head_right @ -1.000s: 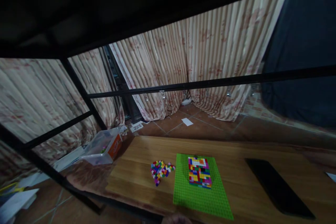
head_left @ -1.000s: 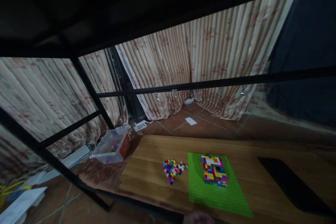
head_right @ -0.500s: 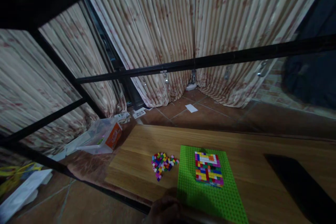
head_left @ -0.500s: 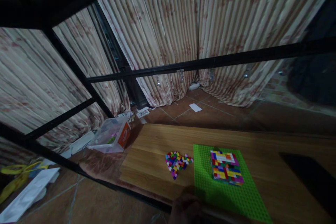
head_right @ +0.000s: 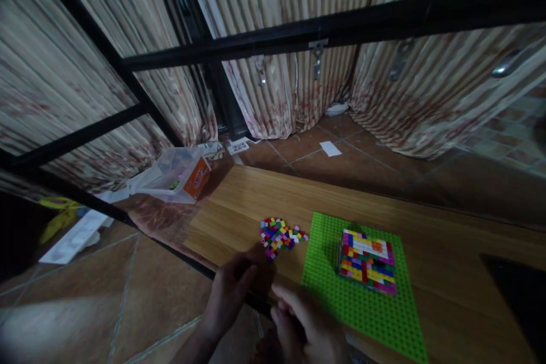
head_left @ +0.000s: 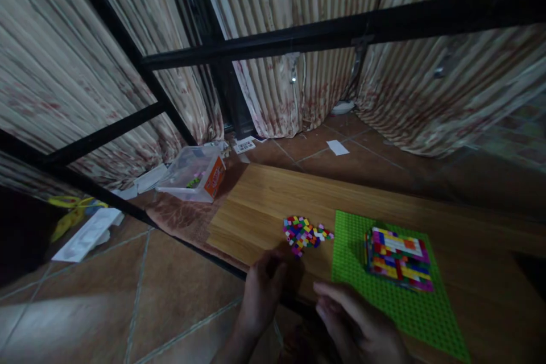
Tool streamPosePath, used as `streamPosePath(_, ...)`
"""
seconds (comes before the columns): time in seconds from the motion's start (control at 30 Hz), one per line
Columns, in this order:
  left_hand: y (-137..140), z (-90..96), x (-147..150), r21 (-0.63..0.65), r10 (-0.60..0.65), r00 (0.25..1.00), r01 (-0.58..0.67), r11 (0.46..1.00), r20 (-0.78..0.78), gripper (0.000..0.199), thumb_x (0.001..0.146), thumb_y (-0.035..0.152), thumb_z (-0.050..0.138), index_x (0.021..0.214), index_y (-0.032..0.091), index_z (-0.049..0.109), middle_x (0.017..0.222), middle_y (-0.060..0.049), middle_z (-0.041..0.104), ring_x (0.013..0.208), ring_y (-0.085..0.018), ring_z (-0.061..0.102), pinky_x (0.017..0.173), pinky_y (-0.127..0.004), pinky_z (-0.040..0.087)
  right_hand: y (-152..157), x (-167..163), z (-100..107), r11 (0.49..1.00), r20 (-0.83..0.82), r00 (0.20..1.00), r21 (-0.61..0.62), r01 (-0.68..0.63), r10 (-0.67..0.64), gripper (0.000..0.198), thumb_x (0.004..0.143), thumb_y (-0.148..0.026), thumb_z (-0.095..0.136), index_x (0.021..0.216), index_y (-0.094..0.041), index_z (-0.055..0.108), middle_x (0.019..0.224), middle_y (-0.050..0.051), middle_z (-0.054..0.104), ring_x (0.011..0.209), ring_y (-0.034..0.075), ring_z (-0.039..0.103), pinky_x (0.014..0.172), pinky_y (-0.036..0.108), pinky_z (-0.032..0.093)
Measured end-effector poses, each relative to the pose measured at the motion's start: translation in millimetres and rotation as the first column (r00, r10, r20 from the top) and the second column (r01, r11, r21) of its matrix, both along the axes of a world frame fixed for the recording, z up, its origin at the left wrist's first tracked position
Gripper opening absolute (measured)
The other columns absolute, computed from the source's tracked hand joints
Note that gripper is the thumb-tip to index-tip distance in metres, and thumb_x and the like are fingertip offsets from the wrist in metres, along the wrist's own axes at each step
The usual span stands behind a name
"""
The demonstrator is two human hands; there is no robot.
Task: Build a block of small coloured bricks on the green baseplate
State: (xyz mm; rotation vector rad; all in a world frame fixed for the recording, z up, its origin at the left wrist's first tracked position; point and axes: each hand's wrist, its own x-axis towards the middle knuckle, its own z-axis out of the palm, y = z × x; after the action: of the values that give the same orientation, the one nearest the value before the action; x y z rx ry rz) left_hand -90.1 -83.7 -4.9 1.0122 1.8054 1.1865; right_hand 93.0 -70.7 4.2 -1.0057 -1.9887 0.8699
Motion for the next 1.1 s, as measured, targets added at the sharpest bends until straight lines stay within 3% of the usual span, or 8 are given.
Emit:
streamPosePath(0.07,5,1.3,-3,-0.025,-0.022,0.984,0.018,1.0,-0.175,0.026,0.077,0.026,0.056,0.102,0.019,0.059,0.087,-0.002,0.066,0.076,-0.016,0.061,0.072,-0.027,0.046,21,-10,2,0.998,0.117,0.993,0.052,0.021,-0.027,0.025,0.089,-0.025,0.047,0.111,-0.024,0.058,0.099,0.004,0.067,0.085,0.015,0.065,0.074,0.026,0.054)
streamPosePath(0.13,12,1.4,-1,-0.023,-0.068,0.956,0.065,0.998,-0.284,0.039,0.074,0.024,0.06,0.112,0.022,0.054,0.094,-0.002,0.065,0.075,-0.015,0.061,0.07,-0.026,0.048,42,-17,3,0.986,0.231,0.964,0.132,0.103,-0.132,0.03,0.089,-0.022,0.043,0.116,-0.018,0.056,0.109,0.008,0.065,0.1,0.02,0.062,0.086,0.033,0.052)
streamPosePath(0.23,22,-2.2,6,-0.014,-0.136,0.911,0.142,0.99,-0.39,0.052,0.071,0.025,0.064,0.121,0.021,0.048,0.103,-0.005,0.064,0.086,-0.017,0.062,0.075,-0.029,0.049,68,-22,5,0.973,0.405,0.889,0.174,0.153,-0.212,0.037,0.086,-0.013,0.04,0.12,-0.012,0.053,0.115,0.012,0.061,0.102,0.022,0.06,0.087,0.035,0.05)
streamPosePath(0.47,34,-15.9,14,0.002,-0.114,0.838,0.137,0.991,-0.534,0.05,0.074,0.019,0.062,0.122,0.019,0.047,0.107,-0.007,0.064,0.095,-0.019,0.063,0.083,-0.03,0.049,105,-29,-4,0.987,0.653,0.74,0.118,0.107,-0.158,0.048,0.076,-0.001,0.043,0.124,-0.008,0.05,0.115,0.015,0.057,0.106,0.023,0.054,0.092,0.031,0.043)
streamPosePath(0.77,41,-15.2,16,0.004,-0.126,0.788,0.16,0.987,-0.603,0.034,0.083,0.02,0.052,0.116,0.019,0.049,0.101,-0.007,0.063,0.091,-0.019,0.062,0.08,-0.03,0.049,116,-36,-10,1.0,0.675,0.738,-0.005,0.016,-0.008,0.047,0.077,-0.002,0.043,0.121,-0.014,0.054,0.109,0.011,0.055,0.1,0.02,0.054,0.089,0.027,0.04)
streamPosePath(1.1,39,-18.7,14,-0.012,-0.138,0.784,0.164,0.986,-0.605,0.029,0.082,0.017,0.049,0.11,0.019,0.052,0.1,-0.008,0.065,0.089,-0.02,0.063,0.078,-0.032,0.05,109,-41,-10,0.991,0.597,0.794,0.027,0.128,-0.119,0.033,0.082,-0.004,0.041,0.108,-0.014,0.058,0.107,0.011,0.058,0.097,0.019,0.056,0.085,0.027,0.043)
